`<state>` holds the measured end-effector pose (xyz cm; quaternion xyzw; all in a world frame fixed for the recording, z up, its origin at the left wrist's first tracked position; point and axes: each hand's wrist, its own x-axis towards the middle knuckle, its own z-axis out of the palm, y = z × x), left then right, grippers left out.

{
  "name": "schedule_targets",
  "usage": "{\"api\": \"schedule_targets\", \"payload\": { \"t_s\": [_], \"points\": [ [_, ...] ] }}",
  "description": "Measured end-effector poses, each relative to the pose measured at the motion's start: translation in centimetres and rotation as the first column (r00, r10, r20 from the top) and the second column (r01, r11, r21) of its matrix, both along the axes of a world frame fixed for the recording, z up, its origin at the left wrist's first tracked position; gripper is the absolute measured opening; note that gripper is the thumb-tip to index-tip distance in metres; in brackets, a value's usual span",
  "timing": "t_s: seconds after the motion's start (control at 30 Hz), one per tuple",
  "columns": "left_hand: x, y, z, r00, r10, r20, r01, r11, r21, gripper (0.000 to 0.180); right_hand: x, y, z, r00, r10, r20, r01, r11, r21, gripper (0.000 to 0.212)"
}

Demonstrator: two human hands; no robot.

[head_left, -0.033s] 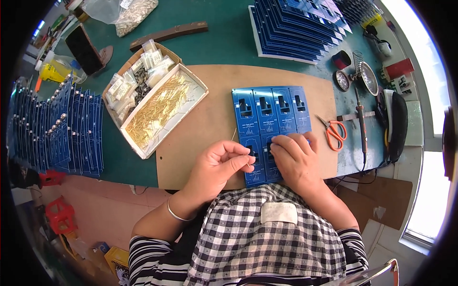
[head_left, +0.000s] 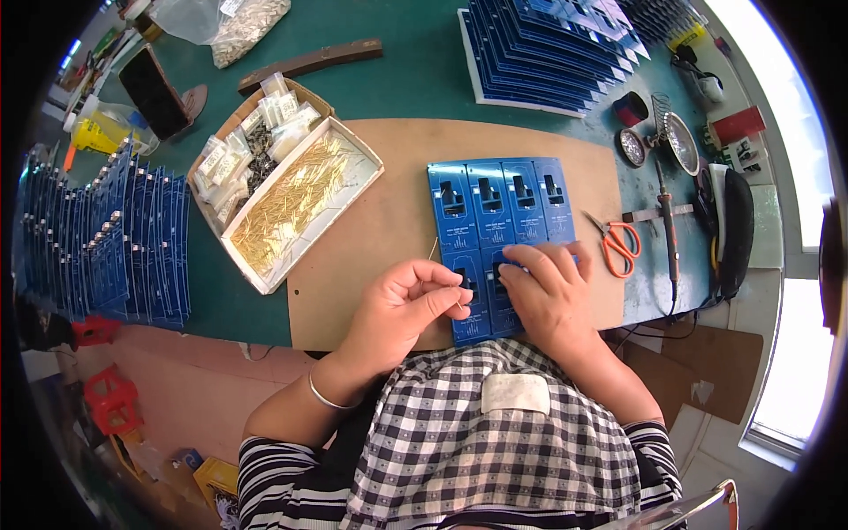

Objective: The person solders components onto a circuit board using a soldering iron and solder wire, moves the board to a stack, and then manually inserts metal pins into slots on another circuit board.

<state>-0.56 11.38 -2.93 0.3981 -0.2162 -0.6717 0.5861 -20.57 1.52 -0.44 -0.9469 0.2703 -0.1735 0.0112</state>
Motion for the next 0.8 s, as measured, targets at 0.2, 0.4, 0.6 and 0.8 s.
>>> {"api": "schedule_targets", "payload": {
  "t_s": [0.2, 0.4, 0.6, 0.8],
  "points": [
    [-0.6, -0.2, 0.0, 0.993, -0.065, -0.095, 0.068, 0.997, 0.032, 0.012, 1.4, 1.9, 0.6, 0.924, 0.109, 0.366, -0.139, 0.989, 0.056, 0.031],
    [-1.2, -0.1, 0.7, 0.995, -0.096, 0.019, 0.096, 0.995, 0.001, 0.011, 1.1, 2.0, -0.1, 0.908, 0.178, 0.38, -0.198, 0.98, 0.012, 0.025],
    [-1.5, 0.4, 0.5, 0.987, -0.162, 0.017, 0.161, 0.987, 0.029, 0.012, 0.8, 2.0, -0.3, 0.878, -0.007, 0.479, -0.18, 0.921, 0.344, 0.018],
    [-0.9, 0.8, 0.5, 0.995, -0.095, 0.038, 0.093, 0.994, 0.048, 0.011, 0.1, 0.1, -0.1, 0.953, -0.196, 0.232, 0.085, 0.905, 0.418, 0.015]
  ]
}}
